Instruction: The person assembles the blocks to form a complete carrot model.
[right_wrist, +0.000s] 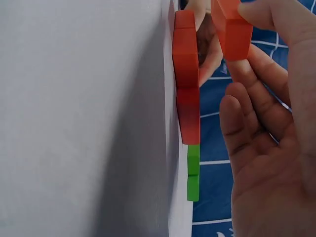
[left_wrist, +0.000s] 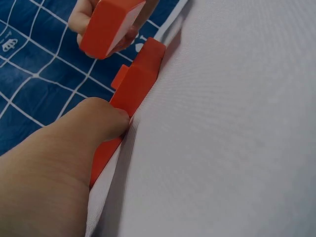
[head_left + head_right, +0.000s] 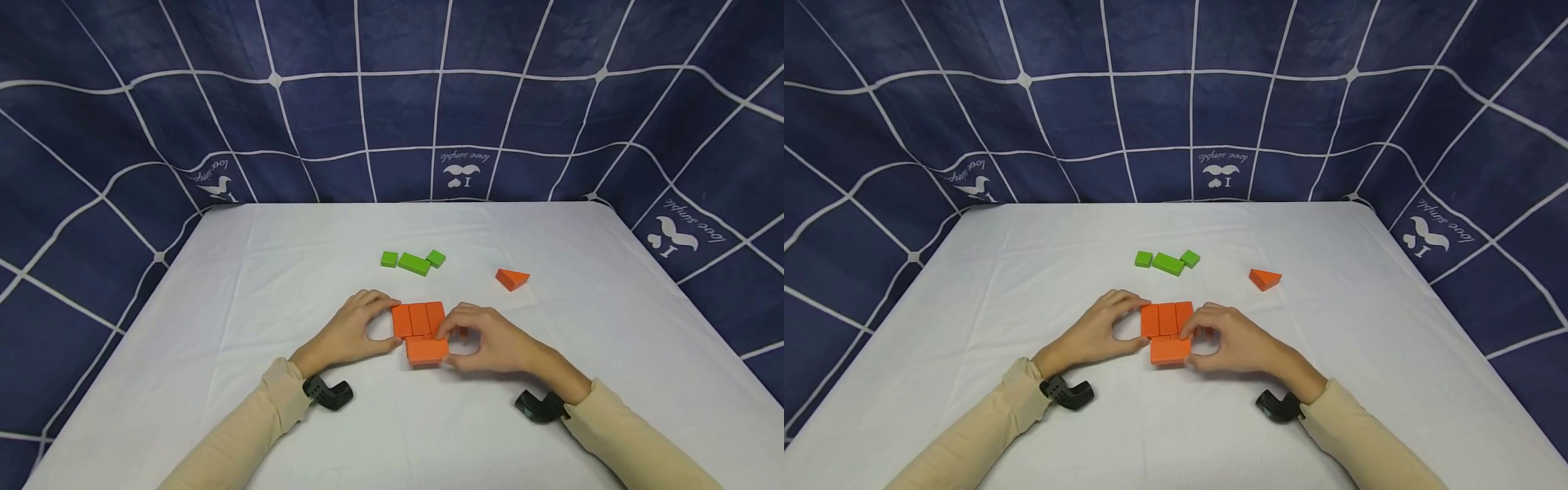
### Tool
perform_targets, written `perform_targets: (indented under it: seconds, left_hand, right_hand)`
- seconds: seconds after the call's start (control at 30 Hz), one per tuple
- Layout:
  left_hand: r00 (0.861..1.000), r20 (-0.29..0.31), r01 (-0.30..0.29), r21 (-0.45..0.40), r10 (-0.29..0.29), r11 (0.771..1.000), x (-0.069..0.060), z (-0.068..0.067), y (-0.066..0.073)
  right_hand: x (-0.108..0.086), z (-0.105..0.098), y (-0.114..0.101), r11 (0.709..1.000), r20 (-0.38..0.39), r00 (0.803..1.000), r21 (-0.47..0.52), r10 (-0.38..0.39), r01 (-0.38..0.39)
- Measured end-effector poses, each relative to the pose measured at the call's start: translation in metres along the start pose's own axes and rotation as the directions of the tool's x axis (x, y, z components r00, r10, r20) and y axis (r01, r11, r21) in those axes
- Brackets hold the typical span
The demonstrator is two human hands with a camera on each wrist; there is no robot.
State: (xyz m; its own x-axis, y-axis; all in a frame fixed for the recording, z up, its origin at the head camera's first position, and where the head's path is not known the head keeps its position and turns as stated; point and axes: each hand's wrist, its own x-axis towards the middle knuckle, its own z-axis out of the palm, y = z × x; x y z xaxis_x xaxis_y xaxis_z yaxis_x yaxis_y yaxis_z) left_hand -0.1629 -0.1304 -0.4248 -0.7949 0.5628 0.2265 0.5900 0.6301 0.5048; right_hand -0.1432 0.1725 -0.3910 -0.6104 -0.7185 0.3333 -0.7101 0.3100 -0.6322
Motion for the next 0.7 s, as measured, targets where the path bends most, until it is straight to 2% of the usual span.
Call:
perform_targets:
  seconds: [0.2, 0.5, 0.7]
  left_hand:
    - [1.000, -0.005, -0.002, 0.003, 0.002, 1.000, 0.0001, 0.0002, -0.0001]
    - [1.000, -0.002, 0.003, -0.001, -0.003, 1.000, -0.0001, 0.0005, 0.0005]
    - [1.000, -0.008, -0.002, -0.001, 0.002, 1.000, -0.0005, -0.0003, 0.0007]
  right_hand:
    - [-0.0008, 0.0033, -0.0021, 1.000, 0.081, 0.997, -0.007, 0.012, -0.011]
    - [-0.0028, 0.0056, -0.0013, 0.997, 0.088, 0.996, -0.078, -0.002, 0.009]
    - [-0.0035, 0.0064, -0.0007, 0.988, 0.120, 0.993, -0.152, 0.018, 0.001]
